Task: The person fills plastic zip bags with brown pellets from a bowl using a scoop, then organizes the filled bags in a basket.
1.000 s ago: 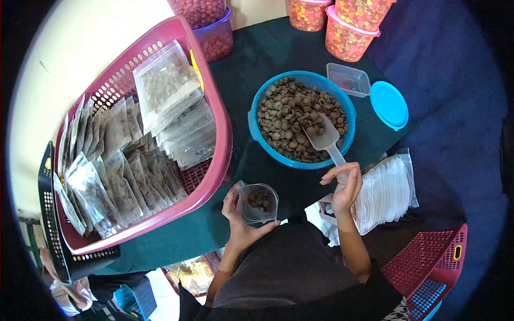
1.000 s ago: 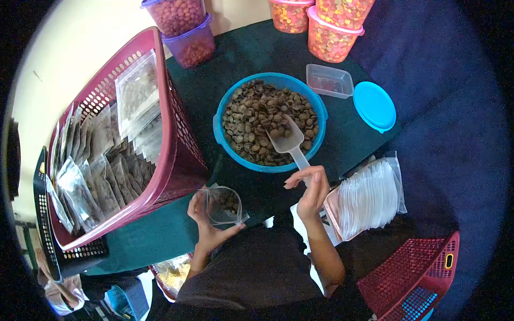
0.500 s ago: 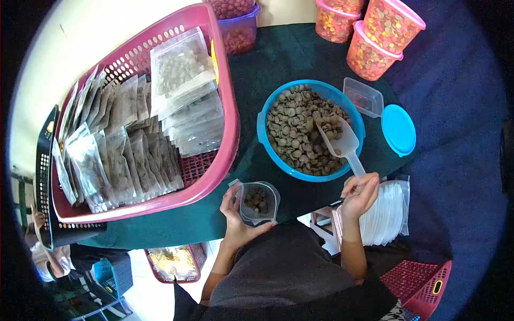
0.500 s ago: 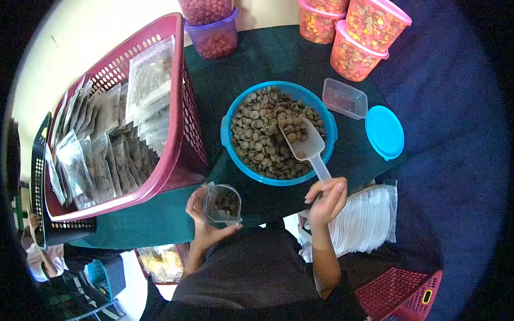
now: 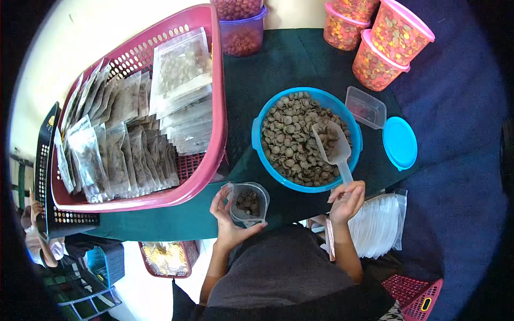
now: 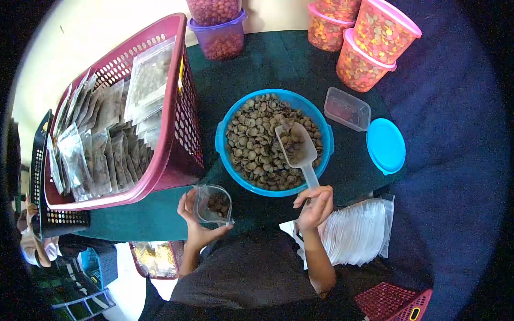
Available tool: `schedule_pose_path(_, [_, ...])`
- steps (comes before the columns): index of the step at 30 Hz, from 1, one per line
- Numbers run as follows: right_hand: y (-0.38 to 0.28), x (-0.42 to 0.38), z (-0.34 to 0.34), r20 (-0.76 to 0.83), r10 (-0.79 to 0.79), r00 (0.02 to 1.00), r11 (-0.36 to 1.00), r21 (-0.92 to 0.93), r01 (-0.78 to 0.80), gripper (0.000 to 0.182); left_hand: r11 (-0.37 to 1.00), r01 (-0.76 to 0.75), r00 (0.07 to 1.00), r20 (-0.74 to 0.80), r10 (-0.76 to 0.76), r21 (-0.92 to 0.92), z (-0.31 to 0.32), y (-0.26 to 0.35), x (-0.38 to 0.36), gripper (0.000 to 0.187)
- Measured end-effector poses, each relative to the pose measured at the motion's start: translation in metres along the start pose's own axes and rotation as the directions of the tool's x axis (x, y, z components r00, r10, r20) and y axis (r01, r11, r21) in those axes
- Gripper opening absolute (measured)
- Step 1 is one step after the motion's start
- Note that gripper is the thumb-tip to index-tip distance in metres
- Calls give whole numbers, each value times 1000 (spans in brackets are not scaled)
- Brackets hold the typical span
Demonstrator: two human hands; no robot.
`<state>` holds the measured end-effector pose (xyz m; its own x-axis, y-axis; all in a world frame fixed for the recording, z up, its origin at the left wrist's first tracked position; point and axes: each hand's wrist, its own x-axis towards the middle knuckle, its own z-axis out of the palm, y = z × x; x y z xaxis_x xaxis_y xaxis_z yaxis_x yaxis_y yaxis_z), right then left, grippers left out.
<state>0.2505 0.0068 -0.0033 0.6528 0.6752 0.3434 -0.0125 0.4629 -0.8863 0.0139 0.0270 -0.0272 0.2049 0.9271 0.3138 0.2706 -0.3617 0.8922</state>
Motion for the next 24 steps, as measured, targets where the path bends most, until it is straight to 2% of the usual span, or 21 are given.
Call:
schedule_pose_path(8, [-10,-4,1,107,-32,994,995,99,21,30,999,-48,999,-1,48,-21,-2,1,1,111])
schedule_pose_path(12, [-30,-9,9,168,-69,983,986,160,42,32,1000,-8,1000,17,8,11,-9,3,-1,111])
schedule_pose_path(14, [-36,-14,8,179,-48,983,988,150,21,33,998,-16,1000,20,17,-61,-10,0,-1,112])
schedule_pose_path(16, [-43,-15,10,276,40,960,987,140,-82,37,1000,-5,999,33,5,-15,-12,4,1,112])
schedule_pose_path(17, [-52,-12,12,360,95,928,987,85,-134,41,999,-13,999,31,14,-38,-12,1,1,112])
schedule_pose_path(18, [-56,-9,17,361,94,928,988,84,-133,41,998,-21,999,29,22,-59,-12,0,0,112])
schedule_pose_path(21, [-56,-7,22,577,43,816,993,67,-100,42,999,-46,998,46,47,-26,-14,1,2,112])
schedule_pose_path(22, [-57,-7,24,573,38,819,993,70,-95,42,998,-52,997,50,53,-26,-14,1,2,112])
schedule_pose_path(24, [-65,-2,32,746,67,662,997,-73,-20,38,998,-56,997,56,57,-13,-14,0,1,112])
